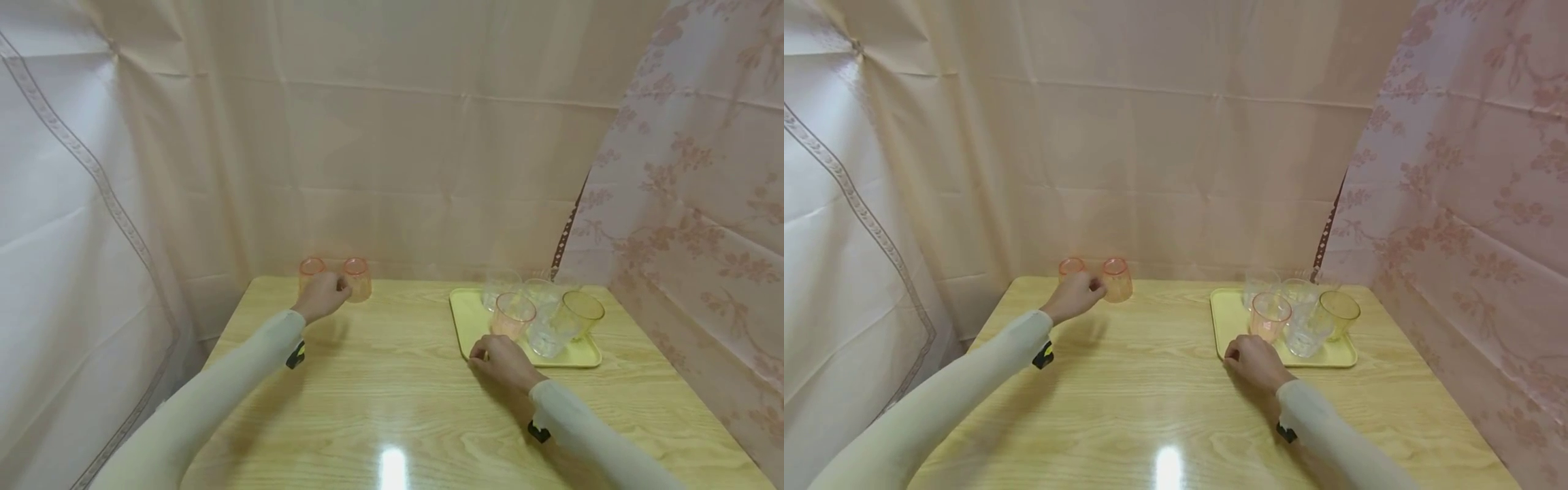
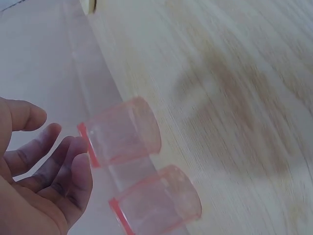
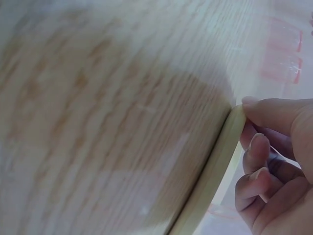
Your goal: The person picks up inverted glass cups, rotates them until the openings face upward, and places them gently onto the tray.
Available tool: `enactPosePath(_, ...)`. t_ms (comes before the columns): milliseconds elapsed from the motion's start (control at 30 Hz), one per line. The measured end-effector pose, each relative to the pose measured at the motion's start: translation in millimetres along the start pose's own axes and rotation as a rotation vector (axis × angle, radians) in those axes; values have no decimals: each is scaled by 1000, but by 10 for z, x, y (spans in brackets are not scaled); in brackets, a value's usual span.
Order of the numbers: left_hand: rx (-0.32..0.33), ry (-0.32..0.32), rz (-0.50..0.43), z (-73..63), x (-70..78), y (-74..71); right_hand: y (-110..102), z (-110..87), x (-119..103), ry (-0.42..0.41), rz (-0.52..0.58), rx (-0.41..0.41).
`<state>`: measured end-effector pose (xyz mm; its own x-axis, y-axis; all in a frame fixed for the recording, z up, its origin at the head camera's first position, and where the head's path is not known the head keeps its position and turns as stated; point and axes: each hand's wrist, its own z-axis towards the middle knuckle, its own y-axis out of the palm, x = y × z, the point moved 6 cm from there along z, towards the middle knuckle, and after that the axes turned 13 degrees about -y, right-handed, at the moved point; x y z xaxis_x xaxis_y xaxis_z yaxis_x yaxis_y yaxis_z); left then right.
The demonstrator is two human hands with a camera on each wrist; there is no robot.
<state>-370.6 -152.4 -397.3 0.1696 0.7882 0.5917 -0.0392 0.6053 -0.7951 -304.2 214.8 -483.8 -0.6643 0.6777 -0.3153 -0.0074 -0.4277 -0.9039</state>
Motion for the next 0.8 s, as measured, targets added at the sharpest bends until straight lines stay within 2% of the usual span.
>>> enactPosePath(133, 14, -14, 25, 41, -91, -58, 19, 7, 14, 10, -6, -23)
enactPosePath(333, 126, 35, 104, 126, -144, -242, 23, 34, 23, -7, -17, -23)
enactPosePath(467, 115, -19, 114, 174, -246, -317, 25, 42, 37, -3, -18, -21)
enactPosePath(700, 95, -34, 63, 239, -427, -403, 26, 43, 51, 25, -6, -15)
enactPosePath(800, 85, -70, 78, 268, -536, -405, 22, 49, 54, 25, 4, -16)
